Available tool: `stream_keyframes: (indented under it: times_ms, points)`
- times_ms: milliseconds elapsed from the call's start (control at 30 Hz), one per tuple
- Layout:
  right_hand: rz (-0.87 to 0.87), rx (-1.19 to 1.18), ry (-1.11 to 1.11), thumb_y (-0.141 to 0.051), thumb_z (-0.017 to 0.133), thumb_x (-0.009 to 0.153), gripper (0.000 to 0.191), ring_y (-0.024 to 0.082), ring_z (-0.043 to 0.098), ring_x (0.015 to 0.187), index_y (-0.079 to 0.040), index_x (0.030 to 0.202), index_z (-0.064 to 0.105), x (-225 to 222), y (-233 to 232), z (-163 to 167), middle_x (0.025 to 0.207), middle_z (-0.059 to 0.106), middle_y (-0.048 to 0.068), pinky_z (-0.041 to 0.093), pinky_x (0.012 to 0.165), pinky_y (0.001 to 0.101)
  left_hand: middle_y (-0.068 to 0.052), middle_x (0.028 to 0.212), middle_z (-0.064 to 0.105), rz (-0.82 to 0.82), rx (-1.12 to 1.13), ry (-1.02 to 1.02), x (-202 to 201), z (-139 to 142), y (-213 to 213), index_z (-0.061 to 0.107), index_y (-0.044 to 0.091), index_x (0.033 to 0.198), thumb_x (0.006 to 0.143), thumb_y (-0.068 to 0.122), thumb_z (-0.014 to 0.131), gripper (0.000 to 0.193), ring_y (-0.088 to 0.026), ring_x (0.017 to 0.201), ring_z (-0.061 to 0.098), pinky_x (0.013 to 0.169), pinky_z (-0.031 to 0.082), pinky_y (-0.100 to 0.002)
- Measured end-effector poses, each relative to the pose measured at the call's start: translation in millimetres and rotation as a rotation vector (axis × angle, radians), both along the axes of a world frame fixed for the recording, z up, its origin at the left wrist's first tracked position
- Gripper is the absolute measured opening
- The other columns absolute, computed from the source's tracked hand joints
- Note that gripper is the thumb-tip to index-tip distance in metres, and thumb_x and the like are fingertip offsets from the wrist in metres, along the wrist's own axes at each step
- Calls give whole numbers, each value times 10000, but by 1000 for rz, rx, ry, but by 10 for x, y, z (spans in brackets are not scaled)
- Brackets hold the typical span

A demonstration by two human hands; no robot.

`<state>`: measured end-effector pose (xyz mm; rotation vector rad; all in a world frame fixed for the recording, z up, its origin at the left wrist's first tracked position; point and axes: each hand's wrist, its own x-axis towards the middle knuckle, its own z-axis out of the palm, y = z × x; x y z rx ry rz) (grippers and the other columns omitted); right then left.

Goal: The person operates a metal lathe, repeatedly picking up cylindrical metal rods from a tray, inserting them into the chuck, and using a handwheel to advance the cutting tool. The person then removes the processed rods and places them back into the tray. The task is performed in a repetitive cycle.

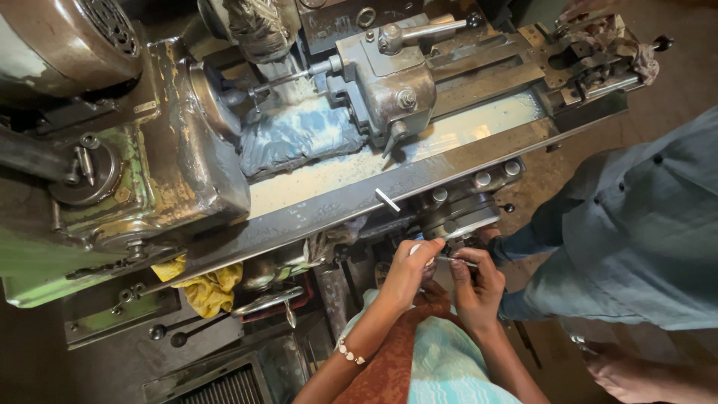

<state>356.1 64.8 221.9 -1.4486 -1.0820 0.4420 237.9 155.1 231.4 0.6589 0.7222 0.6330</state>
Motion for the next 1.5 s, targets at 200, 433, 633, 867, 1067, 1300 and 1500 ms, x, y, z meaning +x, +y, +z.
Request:
stream_keyframes:
  times_ms: [200, 433, 633, 867, 1067, 1300, 1500]
  points:
    - [-8, -24, -1, -101, 659, 1007, 115, 16, 493, 675, -5, 1066, 636, -15, -7, 9, 800, 618, -15, 403, 588, 200, 74, 634, 437, 0, 18, 27, -27, 36, -9, 592, 110, 691, 950, 284, 663, 320, -43, 561, 372, 526, 265, -261]
    - [6, -14, 4, -107, 654, 1016, 114, 8, 496, 673, -4, 1058, 630, -33, -2, 19, 803, 617, -17, 412, 583, 197, 77, 631, 426, -6, 82, 28, -60, 86, -9, 572, 110, 674, 967, 288, 646, 351, -43, 578, 362, 536, 264, -266]
    - [-1, -36, -6, -116, 659, 1012, 122, 12, 482, 643, -5, 1058, 638, -39, -4, 27, 775, 609, -14, 390, 562, 202, 80, 635, 422, -8, 91, 30, -74, 122, -11, 569, 109, 667, 970, 288, 641, 360, -41, 579, 362, 538, 262, -265]
    - [18, -17, -24, -122, 650, 1020, 133, 15, 506, 675, -2, 1076, 633, -48, -2, 40, 815, 629, -6, 402, 583, 201, 89, 637, 403, -12, 67, 6, -97, 126, -11, 547, 125, 665, 972, 289, 639, 360, -37, 567, 340, 526, 247, -267]
    - [17, -46, -4, -108, 654, 1015, 116, 19, 491, 645, -6, 1068, 638, -73, 16, 48, 763, 605, -9, 390, 566, 207, 88, 639, 421, -3, 98, 42, -120, 94, -5, 547, 127, 663, 972, 306, 634, 368, -39, 581, 371, 540, 274, -271]
    - [4, -28, -20, -96, 641, 1021, 103, 22, 524, 720, -6, 1072, 636, -90, 37, 47, 840, 634, -6, 425, 630, 200, 74, 615, 436, 15, 178, 95, -99, 82, 4, 541, 107, 634, 979, 308, 625, 408, -51, 572, 373, 534, 276, -282]
    - [14, -4, 225, -105, 598, 1063, 100, 29, 514, 801, -21, 1114, 612, -118, 21, -23, 939, 604, -25, 413, 688, 193, 84, 642, 376, 4, 339, 158, -114, 98, -18, 431, 135, 646, 1061, 414, 533, 510, -41, 617, 326, 542, 265, -284]
